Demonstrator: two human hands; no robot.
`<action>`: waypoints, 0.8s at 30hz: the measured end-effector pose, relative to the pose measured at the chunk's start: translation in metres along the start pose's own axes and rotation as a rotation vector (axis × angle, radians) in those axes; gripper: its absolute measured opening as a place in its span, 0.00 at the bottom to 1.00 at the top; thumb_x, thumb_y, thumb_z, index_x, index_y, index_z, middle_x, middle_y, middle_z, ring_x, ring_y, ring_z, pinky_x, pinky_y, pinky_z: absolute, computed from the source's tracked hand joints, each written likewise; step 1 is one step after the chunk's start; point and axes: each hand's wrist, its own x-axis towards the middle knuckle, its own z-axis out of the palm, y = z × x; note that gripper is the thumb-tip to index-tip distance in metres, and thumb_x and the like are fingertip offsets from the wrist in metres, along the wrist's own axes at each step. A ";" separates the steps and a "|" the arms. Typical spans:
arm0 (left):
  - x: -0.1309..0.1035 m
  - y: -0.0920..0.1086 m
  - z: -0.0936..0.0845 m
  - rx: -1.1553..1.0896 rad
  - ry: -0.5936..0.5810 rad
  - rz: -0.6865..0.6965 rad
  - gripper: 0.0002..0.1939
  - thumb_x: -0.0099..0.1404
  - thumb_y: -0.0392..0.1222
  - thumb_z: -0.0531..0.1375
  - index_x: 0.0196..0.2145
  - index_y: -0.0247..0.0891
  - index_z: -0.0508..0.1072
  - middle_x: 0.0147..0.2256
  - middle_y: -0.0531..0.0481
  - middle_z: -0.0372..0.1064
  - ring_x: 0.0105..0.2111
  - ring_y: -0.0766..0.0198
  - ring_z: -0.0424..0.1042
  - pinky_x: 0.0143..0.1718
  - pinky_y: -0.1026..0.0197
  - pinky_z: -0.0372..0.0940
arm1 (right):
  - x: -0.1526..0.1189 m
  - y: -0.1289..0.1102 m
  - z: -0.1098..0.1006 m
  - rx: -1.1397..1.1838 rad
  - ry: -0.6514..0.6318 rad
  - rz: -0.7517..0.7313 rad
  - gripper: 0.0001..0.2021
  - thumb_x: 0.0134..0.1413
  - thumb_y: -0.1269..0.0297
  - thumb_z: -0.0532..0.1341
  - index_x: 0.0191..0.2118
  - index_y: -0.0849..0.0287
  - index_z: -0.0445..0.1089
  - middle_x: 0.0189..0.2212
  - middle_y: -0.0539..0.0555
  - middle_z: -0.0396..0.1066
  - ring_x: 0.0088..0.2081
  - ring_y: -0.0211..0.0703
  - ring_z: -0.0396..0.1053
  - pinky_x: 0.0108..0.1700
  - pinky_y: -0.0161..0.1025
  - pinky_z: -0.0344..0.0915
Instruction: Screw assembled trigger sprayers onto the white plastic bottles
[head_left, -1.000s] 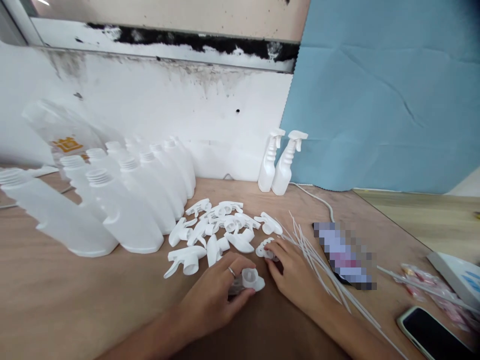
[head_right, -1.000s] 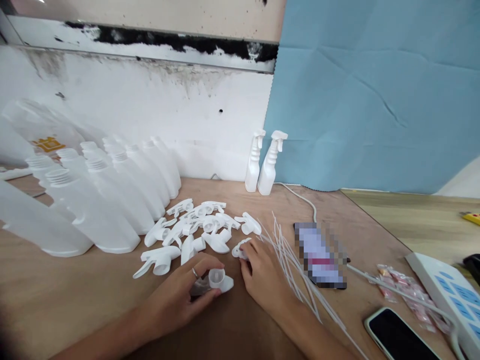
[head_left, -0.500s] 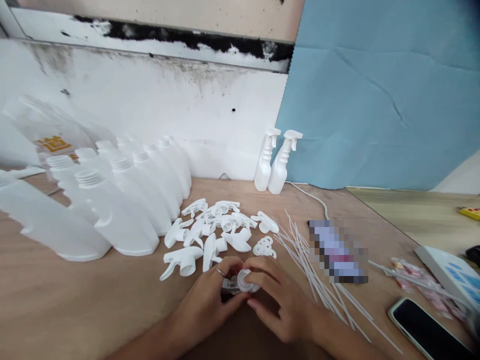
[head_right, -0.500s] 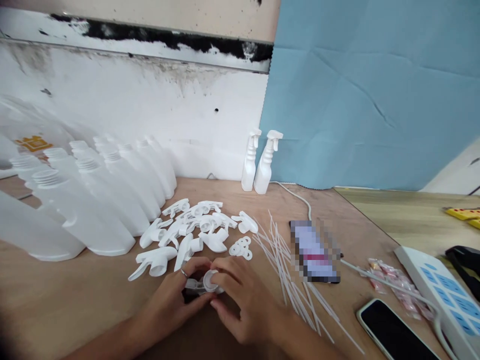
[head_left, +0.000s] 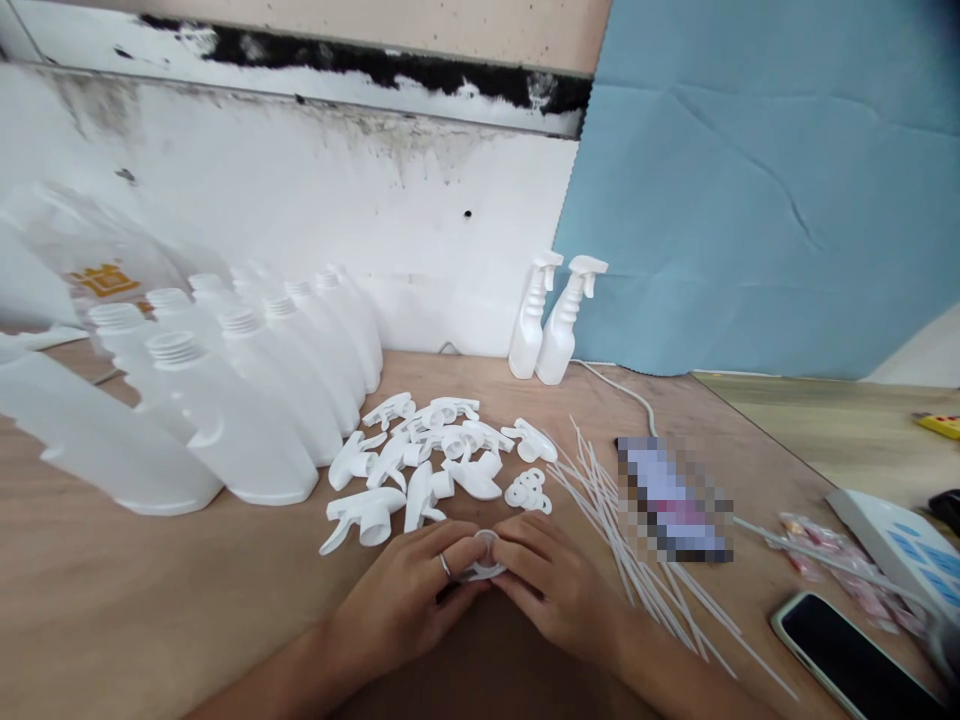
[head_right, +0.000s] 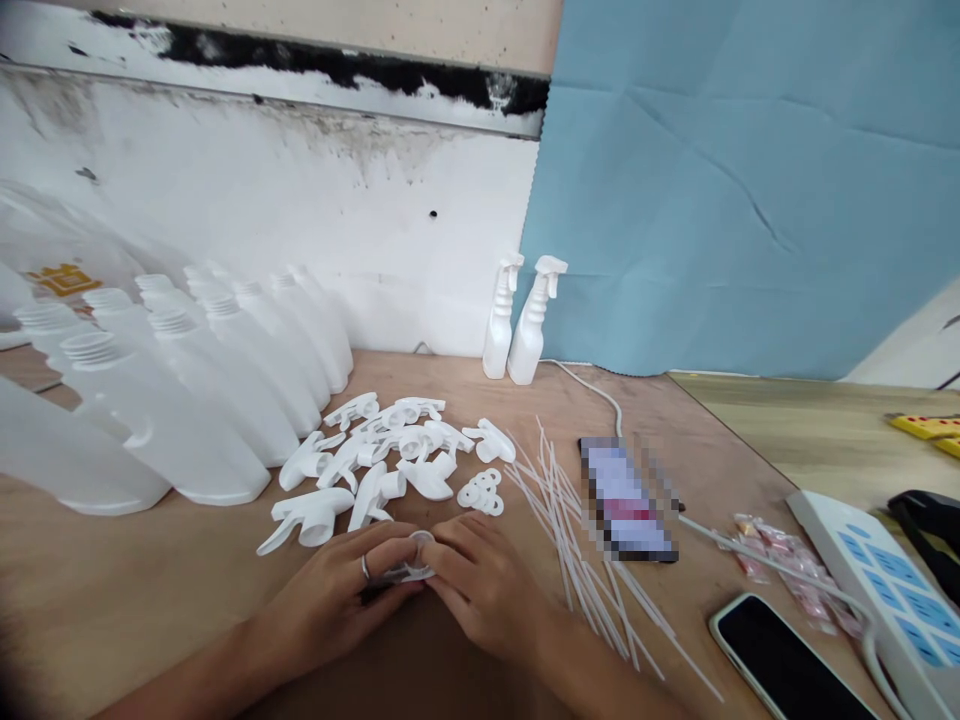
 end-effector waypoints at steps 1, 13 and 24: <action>-0.001 -0.001 0.001 0.012 0.003 0.010 0.10 0.72 0.36 0.57 0.50 0.44 0.66 0.47 0.50 0.73 0.44 0.62 0.74 0.46 0.62 0.69 | 0.000 0.000 0.000 -0.009 0.000 -0.015 0.09 0.67 0.72 0.54 0.48 0.55 0.66 0.39 0.55 0.72 0.40 0.46 0.69 0.44 0.44 0.68; -0.002 -0.001 0.008 0.048 0.018 -0.012 0.15 0.71 0.38 0.58 0.53 0.43 0.60 0.42 0.50 0.74 0.39 0.60 0.74 0.40 0.60 0.69 | 0.003 -0.002 -0.030 -0.108 -0.070 0.041 0.21 0.62 0.68 0.61 0.59 0.57 0.60 0.52 0.59 0.71 0.51 0.51 0.69 0.57 0.52 0.58; -0.005 -0.001 0.014 0.126 0.059 -0.019 0.15 0.70 0.39 0.57 0.53 0.44 0.59 0.42 0.49 0.75 0.37 0.59 0.75 0.37 0.59 0.70 | -0.014 0.070 -0.071 -0.605 -0.035 0.566 0.07 0.62 0.62 0.59 0.35 0.59 0.70 0.30 0.54 0.74 0.34 0.49 0.71 0.40 0.43 0.56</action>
